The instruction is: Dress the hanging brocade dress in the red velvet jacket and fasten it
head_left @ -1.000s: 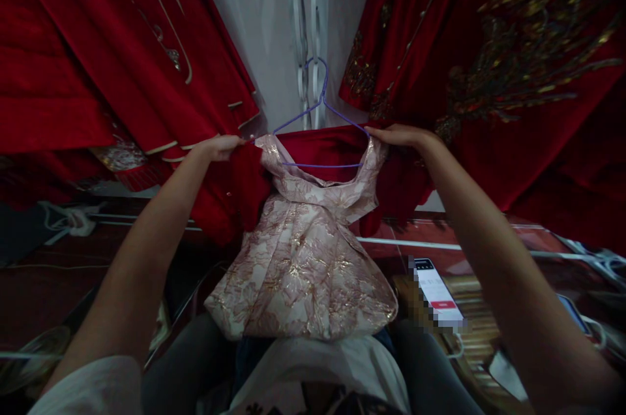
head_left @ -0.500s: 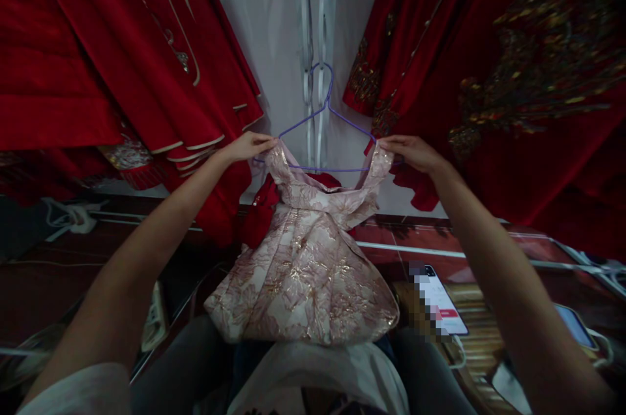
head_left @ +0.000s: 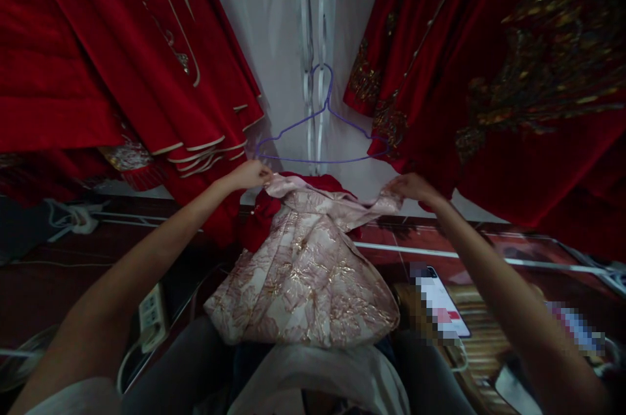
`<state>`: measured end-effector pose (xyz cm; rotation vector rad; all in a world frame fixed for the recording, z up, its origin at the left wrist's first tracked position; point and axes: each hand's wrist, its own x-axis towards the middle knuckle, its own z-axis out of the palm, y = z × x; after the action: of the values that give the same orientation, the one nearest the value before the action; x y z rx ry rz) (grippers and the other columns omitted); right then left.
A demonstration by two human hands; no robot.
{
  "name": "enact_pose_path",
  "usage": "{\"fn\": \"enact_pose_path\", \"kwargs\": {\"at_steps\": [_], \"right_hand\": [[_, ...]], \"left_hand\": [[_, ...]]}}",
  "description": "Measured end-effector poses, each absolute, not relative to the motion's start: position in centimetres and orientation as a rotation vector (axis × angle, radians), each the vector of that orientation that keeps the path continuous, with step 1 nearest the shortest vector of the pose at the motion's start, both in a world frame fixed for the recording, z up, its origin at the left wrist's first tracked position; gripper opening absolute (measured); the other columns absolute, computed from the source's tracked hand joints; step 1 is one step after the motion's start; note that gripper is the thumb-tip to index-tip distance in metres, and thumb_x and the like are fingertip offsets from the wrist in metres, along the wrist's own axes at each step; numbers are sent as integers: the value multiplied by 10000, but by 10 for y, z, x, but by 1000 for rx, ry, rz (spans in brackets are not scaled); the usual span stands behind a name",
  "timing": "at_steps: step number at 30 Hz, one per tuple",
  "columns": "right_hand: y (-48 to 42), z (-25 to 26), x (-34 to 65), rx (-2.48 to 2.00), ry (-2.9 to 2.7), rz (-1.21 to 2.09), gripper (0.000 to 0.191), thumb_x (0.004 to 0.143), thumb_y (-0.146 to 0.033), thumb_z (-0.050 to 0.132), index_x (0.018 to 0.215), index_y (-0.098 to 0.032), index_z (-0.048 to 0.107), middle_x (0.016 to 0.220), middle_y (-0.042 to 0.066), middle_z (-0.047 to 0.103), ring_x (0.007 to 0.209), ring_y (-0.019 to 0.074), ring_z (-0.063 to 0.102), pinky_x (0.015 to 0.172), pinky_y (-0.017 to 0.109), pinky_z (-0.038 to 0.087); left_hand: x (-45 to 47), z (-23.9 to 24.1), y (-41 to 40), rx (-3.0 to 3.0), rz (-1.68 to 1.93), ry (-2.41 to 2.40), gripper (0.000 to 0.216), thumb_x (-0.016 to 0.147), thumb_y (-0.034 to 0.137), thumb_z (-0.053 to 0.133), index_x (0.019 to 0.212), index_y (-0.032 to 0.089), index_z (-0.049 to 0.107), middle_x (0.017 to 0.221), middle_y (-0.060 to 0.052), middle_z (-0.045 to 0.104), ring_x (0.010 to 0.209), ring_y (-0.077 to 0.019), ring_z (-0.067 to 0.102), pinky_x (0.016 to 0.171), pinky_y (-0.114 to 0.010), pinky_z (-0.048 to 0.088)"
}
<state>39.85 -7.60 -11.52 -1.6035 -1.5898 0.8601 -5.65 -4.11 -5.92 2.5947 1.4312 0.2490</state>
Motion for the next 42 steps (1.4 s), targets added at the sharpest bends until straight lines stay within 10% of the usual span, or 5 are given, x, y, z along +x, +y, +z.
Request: {"fn": "enact_pose_path", "kwargs": {"at_steps": [9, 13, 22, 42], "right_hand": [[-64, -36, 352, -1426, -1986, -102, 216, 862, -286, 537, 945, -175, 702, 1001, 98, 708, 970, 257, 632, 948, 403, 407], [-40, -43, 390, -1517, -1900, -401, 221, 908, -220, 484, 958, -114, 671, 1119, 183, 661, 1198, 269, 515, 1117, 439, 174], [-34, -85, 455, -1511, -1994, -642, 176, 897, -241, 455, 872, -167, 612, 1017, 140, 681, 1017, 256, 599, 1180, 428, 60], [-41, -52, 350, -1292, -1674, -83, 376, 934, -497, 336, 1078, -217, 541, 988, 102, 643, 945, 265, 605, 866, 414, 443]], "left_hand": [[56, -76, -34, 2978, 617, 849, 219, 852, 345, 568, 800, 211, 733, 1375, -65, 540, 1321, -258, 410, 1084, -490, 323], [58, -88, -33, 2906, 612, 849, 235, 872, 356, 540, 825, 236, 737, 1381, -52, 536, 1249, -255, 499, 1039, -496, 365], [49, -88, -36, 2574, 803, 739, 291, 889, 386, 521, 900, 193, 739, 1244, -92, 640, 1094, -192, 636, 955, -359, 480], [71, -84, -45, 2268, 1100, 859, 287, 898, 387, 502, 896, 175, 697, 1056, -42, 713, 983, -165, 649, 885, -271, 484]]}}
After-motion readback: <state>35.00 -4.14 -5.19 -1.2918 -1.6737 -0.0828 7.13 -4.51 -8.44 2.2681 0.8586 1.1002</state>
